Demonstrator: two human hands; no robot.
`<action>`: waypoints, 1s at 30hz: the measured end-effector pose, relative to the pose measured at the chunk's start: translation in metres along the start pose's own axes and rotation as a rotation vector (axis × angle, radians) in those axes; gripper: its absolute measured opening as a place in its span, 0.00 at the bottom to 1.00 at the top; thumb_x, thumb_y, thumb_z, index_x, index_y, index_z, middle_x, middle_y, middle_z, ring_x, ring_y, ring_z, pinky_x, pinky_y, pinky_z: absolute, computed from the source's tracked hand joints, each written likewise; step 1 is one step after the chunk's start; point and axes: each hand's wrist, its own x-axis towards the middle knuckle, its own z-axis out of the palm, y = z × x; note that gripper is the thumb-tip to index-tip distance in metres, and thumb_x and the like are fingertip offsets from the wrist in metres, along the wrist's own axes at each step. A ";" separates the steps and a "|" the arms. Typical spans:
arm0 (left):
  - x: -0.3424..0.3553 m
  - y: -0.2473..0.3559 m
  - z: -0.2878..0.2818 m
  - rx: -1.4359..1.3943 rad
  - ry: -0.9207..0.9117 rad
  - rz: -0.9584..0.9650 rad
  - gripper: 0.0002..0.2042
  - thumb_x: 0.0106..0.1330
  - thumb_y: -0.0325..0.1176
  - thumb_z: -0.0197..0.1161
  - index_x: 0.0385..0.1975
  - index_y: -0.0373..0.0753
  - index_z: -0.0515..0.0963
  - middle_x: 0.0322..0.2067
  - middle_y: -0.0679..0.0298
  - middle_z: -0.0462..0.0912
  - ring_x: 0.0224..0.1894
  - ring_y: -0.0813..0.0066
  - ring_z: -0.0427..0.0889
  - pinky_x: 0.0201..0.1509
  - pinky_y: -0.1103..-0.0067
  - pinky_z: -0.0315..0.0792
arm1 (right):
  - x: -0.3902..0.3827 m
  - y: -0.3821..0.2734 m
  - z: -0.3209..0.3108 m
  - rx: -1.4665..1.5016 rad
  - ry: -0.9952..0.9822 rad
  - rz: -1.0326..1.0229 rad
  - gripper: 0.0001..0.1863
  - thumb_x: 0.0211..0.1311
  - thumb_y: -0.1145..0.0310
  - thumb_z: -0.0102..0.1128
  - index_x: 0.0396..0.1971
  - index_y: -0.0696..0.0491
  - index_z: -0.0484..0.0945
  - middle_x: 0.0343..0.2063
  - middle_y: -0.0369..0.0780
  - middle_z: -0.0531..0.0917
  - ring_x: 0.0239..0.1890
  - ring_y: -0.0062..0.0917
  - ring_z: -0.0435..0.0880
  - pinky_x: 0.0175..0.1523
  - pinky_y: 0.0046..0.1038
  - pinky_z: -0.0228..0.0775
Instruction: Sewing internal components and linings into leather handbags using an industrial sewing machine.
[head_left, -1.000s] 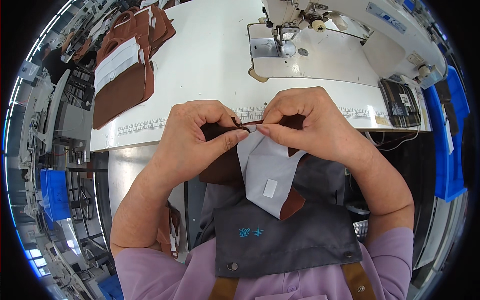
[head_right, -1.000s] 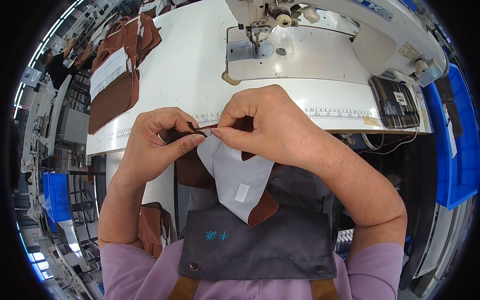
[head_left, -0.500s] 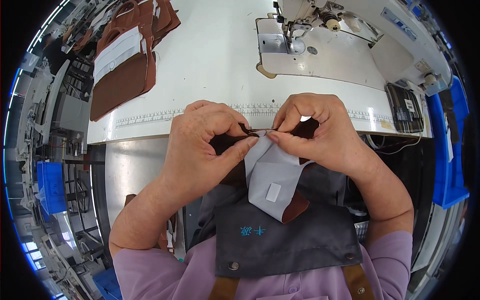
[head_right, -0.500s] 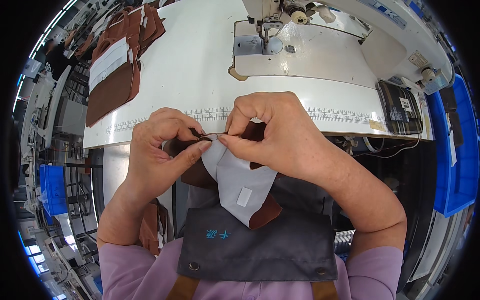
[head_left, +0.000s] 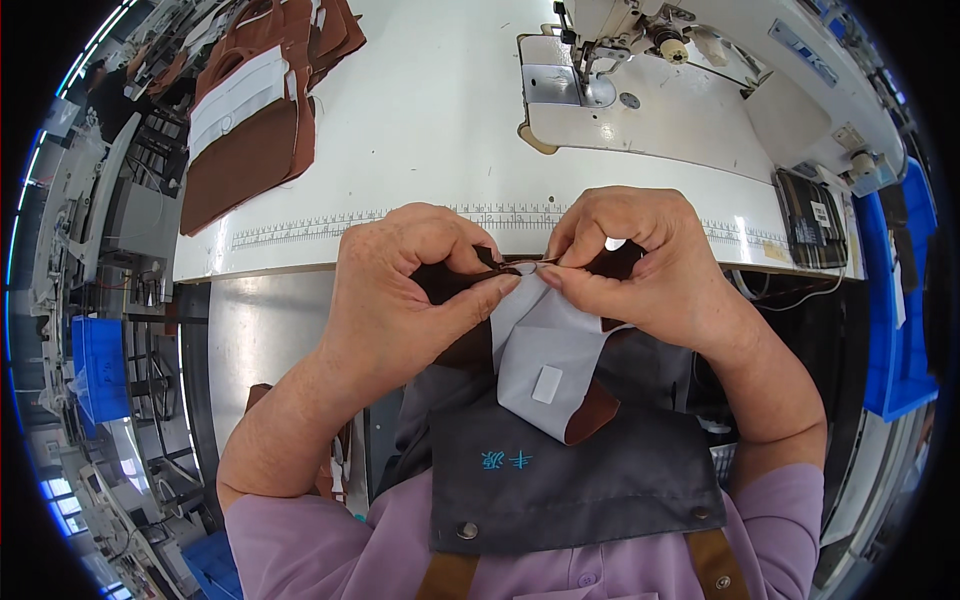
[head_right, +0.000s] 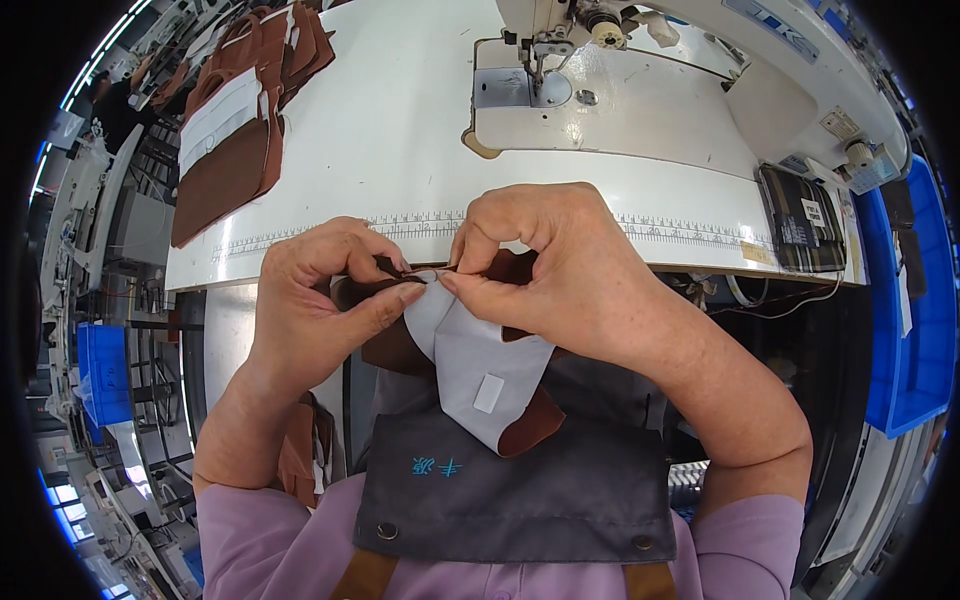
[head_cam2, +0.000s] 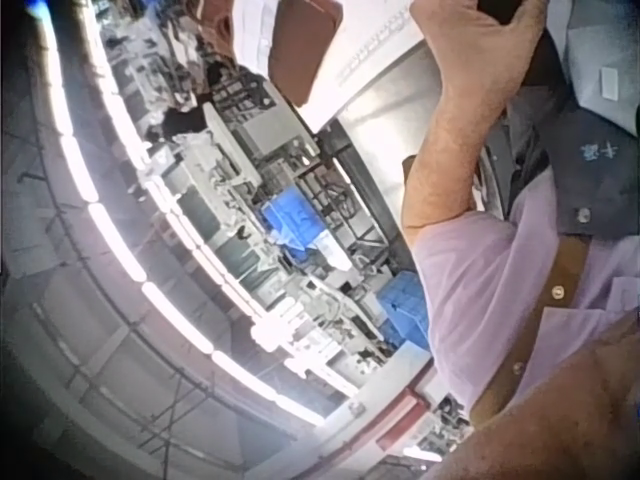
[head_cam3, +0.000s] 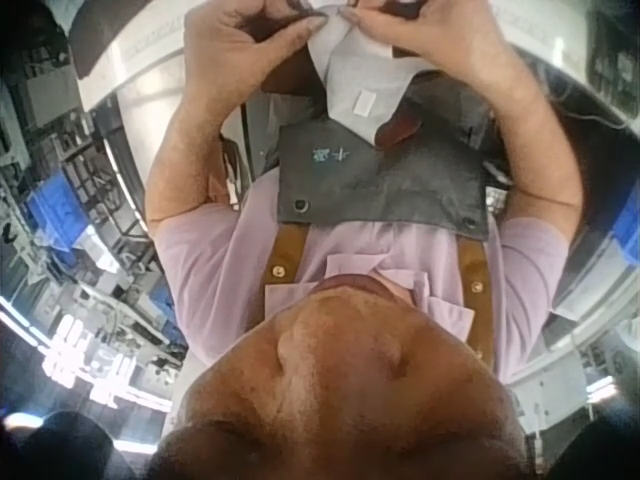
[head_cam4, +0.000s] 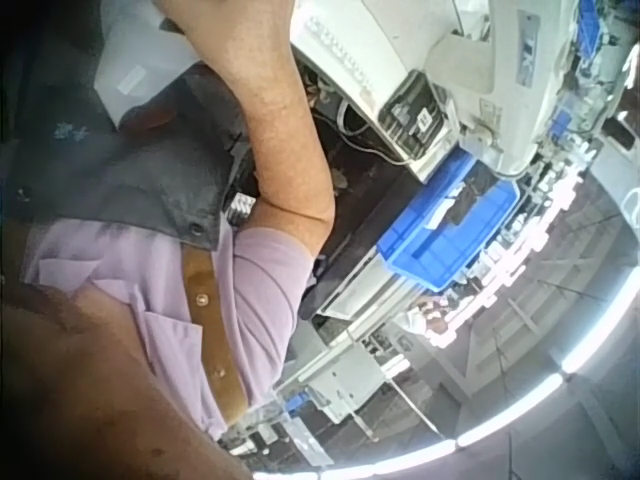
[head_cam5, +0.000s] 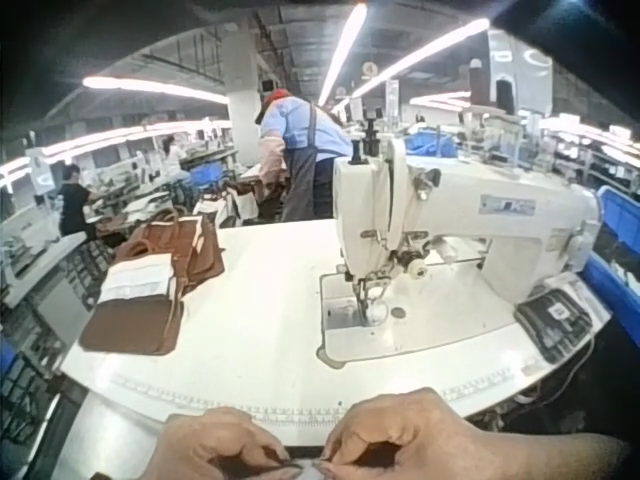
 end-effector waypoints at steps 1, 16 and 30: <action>-0.001 -0.001 0.000 -0.030 0.010 -0.017 0.13 0.53 0.19 0.75 0.19 0.35 0.74 0.31 0.62 0.83 0.33 0.81 0.78 0.37 0.82 0.72 | 0.000 0.000 0.000 -0.001 0.002 0.015 0.08 0.60 0.78 0.69 0.24 0.59 0.78 0.29 0.37 0.83 0.24 0.14 0.81 0.25 0.19 0.73; 0.065 -0.009 0.001 -0.085 -0.076 -0.033 0.19 0.55 0.22 0.76 0.38 0.38 0.69 0.29 0.64 0.86 0.36 0.83 0.84 0.42 0.83 0.75 | 0.019 -0.005 -0.039 -0.239 0.000 0.131 0.08 0.63 0.69 0.67 0.30 0.60 0.84 0.19 0.37 0.83 0.20 0.16 0.79 0.29 0.24 0.71; 0.162 -0.057 0.068 0.563 0.103 0.332 0.15 0.53 0.25 0.71 0.40 0.39 0.77 0.37 0.64 0.86 0.42 0.67 0.84 0.64 0.65 0.56 | 0.067 0.083 -0.110 -0.453 0.018 0.169 0.06 0.53 0.70 0.71 0.25 0.57 0.84 0.22 0.42 0.86 0.25 0.30 0.83 0.35 0.30 0.74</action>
